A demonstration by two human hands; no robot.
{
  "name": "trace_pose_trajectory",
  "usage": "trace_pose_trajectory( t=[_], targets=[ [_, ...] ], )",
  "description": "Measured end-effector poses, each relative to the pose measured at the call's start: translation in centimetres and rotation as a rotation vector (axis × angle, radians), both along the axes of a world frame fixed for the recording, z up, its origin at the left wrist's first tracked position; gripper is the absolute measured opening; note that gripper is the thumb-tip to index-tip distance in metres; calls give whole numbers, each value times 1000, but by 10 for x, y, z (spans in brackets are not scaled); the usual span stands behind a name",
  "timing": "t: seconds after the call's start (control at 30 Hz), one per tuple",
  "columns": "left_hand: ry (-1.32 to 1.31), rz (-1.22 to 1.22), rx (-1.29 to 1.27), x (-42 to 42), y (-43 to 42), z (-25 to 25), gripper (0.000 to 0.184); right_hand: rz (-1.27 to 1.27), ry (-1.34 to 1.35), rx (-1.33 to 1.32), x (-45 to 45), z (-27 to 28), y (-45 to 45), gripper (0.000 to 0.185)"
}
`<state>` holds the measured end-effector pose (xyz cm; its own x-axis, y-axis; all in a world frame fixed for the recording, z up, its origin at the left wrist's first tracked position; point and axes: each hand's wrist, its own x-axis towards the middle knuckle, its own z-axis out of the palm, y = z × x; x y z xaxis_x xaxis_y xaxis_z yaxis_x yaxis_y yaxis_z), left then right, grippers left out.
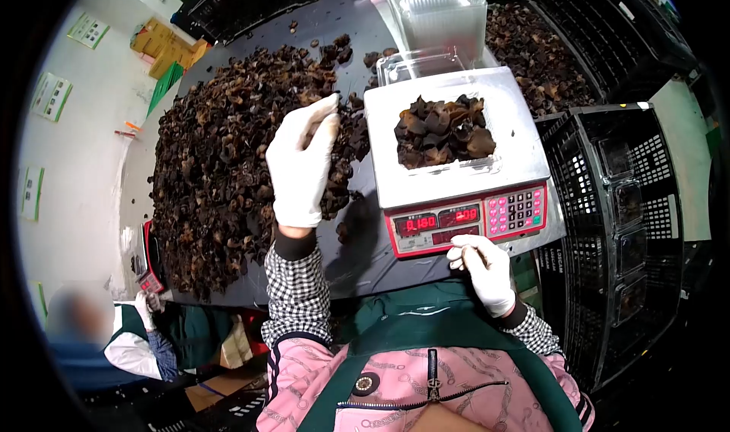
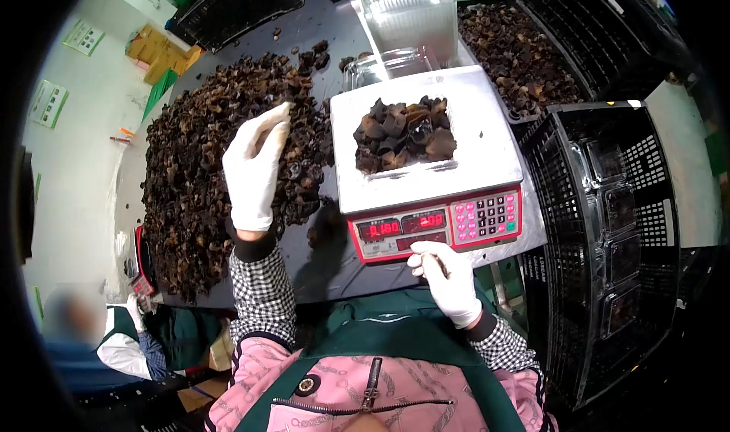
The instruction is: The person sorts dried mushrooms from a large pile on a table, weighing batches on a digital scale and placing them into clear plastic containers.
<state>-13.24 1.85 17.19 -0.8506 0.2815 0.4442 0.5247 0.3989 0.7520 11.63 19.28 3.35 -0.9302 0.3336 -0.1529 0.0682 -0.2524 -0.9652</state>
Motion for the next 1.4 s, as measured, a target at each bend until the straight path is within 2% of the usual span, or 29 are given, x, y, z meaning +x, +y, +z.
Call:
trace_pose_trajectory(
  t=[0.13,0.2,0.3,0.4,0.53,0.63,0.8,0.97,1.07,1.13,1.27,1.4],
  targets=[
    [-86,106,51,16,-47,-32,24,-9,-10,8,5,-4,1,22],
    [-268,245,-39,33,-59,-37,21,-10,-10,9,6,-6,0,22],
    [-298,253,-52,50,-84,-78,20,-12,-20,48,6,-5,-3,22],
    [-141,216,-245,70,-103,-119,14,7,-32,91,4,-3,-6,22],
    [-171,218,-269,94,-101,-146,16,32,-36,56,1,1,-10,23],
    [60,227,-390,100,-86,-142,24,45,-30,46,-1,1,-14,23],
    [108,136,-546,88,-65,-151,48,54,-44,43,-1,2,-19,23],
    [123,97,-718,76,-58,-169,34,37,-51,35,3,1,-20,23],
    [227,122,-475,81,-69,-159,25,32,-54,22,5,5,-20,22],
    [163,159,-356,95,-91,-140,15,38,-52,13,3,5,-19,22],
    [-46,296,-333,118,-141,-140,18,93,-57,-3,-2,0,-23,22],
    [-28,241,-288,119,-117,-136,21,169,-56,45,-7,3,-29,23]
  ],
)
